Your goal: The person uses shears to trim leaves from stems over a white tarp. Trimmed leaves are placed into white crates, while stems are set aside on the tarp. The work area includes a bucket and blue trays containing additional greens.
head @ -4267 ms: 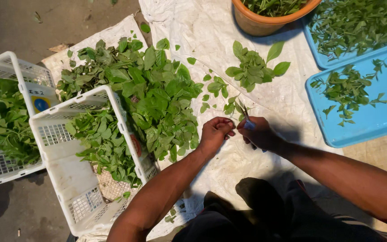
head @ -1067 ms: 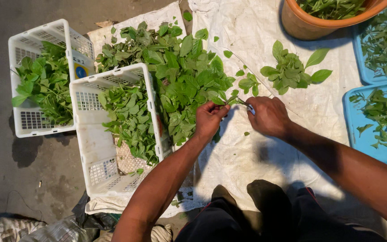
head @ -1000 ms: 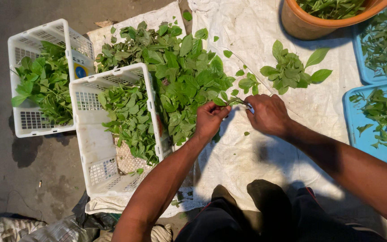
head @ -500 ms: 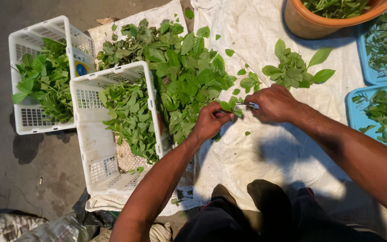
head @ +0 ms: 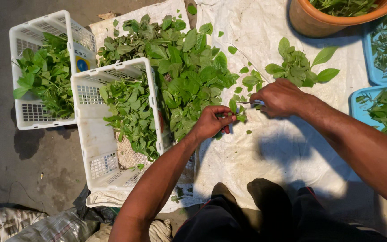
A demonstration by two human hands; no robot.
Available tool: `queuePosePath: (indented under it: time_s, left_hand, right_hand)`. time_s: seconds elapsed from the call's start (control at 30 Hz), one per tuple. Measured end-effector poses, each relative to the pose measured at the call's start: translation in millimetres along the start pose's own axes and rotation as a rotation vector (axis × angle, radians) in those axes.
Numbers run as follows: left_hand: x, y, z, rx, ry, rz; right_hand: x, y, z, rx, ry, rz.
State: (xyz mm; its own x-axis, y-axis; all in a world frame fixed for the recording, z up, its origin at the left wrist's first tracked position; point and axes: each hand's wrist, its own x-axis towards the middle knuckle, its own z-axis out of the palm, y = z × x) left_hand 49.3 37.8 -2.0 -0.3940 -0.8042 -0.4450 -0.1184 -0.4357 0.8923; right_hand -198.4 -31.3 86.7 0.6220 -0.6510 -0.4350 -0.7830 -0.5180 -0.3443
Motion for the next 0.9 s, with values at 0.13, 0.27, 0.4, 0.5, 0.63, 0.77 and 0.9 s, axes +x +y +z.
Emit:
queuePosePath:
  time_s: [0.13, 0.27, 0.4, 0.5, 0.63, 0.77, 0.9]
  left_hand:
    - [1, -7, 3, -0.034, -0.018, -0.012]
    - [0, -10, 1, -0.022, -0.026, -0.004]
    - [-1, -9, -1, -0.195, -0.025, 0.030]
    - [0, -5, 1, -0.386, 0.030, -0.017]
    - [8, -7, 17, -0.594, 0.080, -0.016]
    - [18, -12, 37, -0.609, 0.041, 0.036]
    - [25, -9, 58, -0.572, 0.012, 0.032]
  right_hand:
    - [3, -6, -8, -0.033, -0.053, -0.060]
    - [5, -9, -6, -0.089, -0.082, -0.064]
    - [7, 4, 13, 0.027, -0.017, 0.089]
    - [5, 16, 40, 0.551, 0.200, 0.055]
    - [2, 6, 84, 1.301, 0.230, 0.169]
    - [-1, -6, 108, 1.472, 0.345, 0.107]
    - [-19, 1, 112, 1.532, 0.387, 0.142]
